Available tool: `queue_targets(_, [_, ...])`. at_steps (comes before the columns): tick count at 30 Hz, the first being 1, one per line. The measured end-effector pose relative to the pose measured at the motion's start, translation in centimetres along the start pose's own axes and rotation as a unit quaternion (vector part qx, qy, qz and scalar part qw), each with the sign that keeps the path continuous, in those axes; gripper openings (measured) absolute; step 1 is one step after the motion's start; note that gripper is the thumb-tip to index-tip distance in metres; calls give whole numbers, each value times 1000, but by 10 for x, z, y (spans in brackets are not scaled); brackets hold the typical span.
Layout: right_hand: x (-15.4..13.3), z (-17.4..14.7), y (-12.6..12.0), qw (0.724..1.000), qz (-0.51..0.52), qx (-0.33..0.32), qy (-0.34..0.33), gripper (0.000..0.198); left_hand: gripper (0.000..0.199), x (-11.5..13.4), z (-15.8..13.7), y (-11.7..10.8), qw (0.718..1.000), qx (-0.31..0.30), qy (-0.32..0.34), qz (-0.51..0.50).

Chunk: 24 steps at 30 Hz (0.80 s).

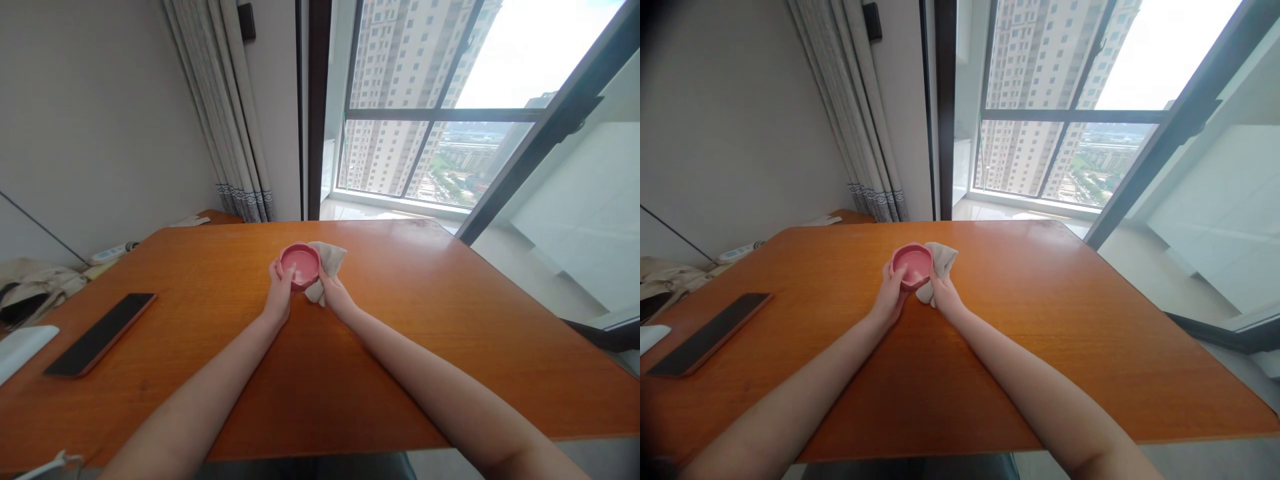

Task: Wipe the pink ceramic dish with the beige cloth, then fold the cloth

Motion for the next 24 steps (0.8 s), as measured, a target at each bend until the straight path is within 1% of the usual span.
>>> queue_targets(1, [-3, 0, -2, 1000, 4, 15, -9, 60, 47, 1, -2, 4, 1000, -24, -6, -6])
queue_targets(2, [-6, 0, -6, 999, 7, 32, -17, 58, 48, 0, -3, 9, 998, -57, -26, -7])
queue_targets(4, [-13, 2, -13, 998, 3, 49, -33, 52, 49, -5, -4, 14, 990, -107, -89, 6])
queue_targets(6, [-17, 4, -15, 998, -12, 31, -50, 45, 48, -9, -2, 12, 984, -120, -127, 39])
queue_targets(7, [-17, 5, -13, 998, -18, 15, -54, 42, 46, -9, 0, 10, 984, -110, -125, 55])
queue_targets(9, [-12, 4, -6, 998, -20, -16, -60, 43, 38, -7, 2, 6, 990, -79, -99, 60])
queue_targets(12, [-8, -2, 2, 996, -27, -23, -83, 52, 34, -3, 1, 4, 998, -34, -60, 11])
queue_targets(14, [-10, -5, 1, 993, -47, -5, -105, 57, 37, -1, -3, 8, 997, -46, -54, -18])
queue_targets(16, [-15, -5, -5, 992, -61, 15, -113, 57, 43, 0, -5, 13, 994, -87, -65, -22])
queue_targets(18, [-19, -1, -14, 992, -68, 26, -107, 52, 51, -3, -5, 14, 988, -121, -93, 6])
queue_targets(19, [-19, 2, -18, 992, -72, 25, -98, 49, 54, -6, -3, 11, 986, -126, -108, 28])
queue_targets(21, [-17, 6, -21, 993, -82, 11, -80, 45, 56, -11, 4, 3, 983, -120, -115, 77])
queue_targets(24, [-9, 6, -13, 994, -76, -27, -67, 47, 51, -9, 14, -7, 989, -81, -59, 108])
Point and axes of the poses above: each hand's wrist, its own z-axis towards the middle knuckle, its own y-axis out of the palm, x = y × z, the point moved 7 cm from there along z, towards the middle knuckle
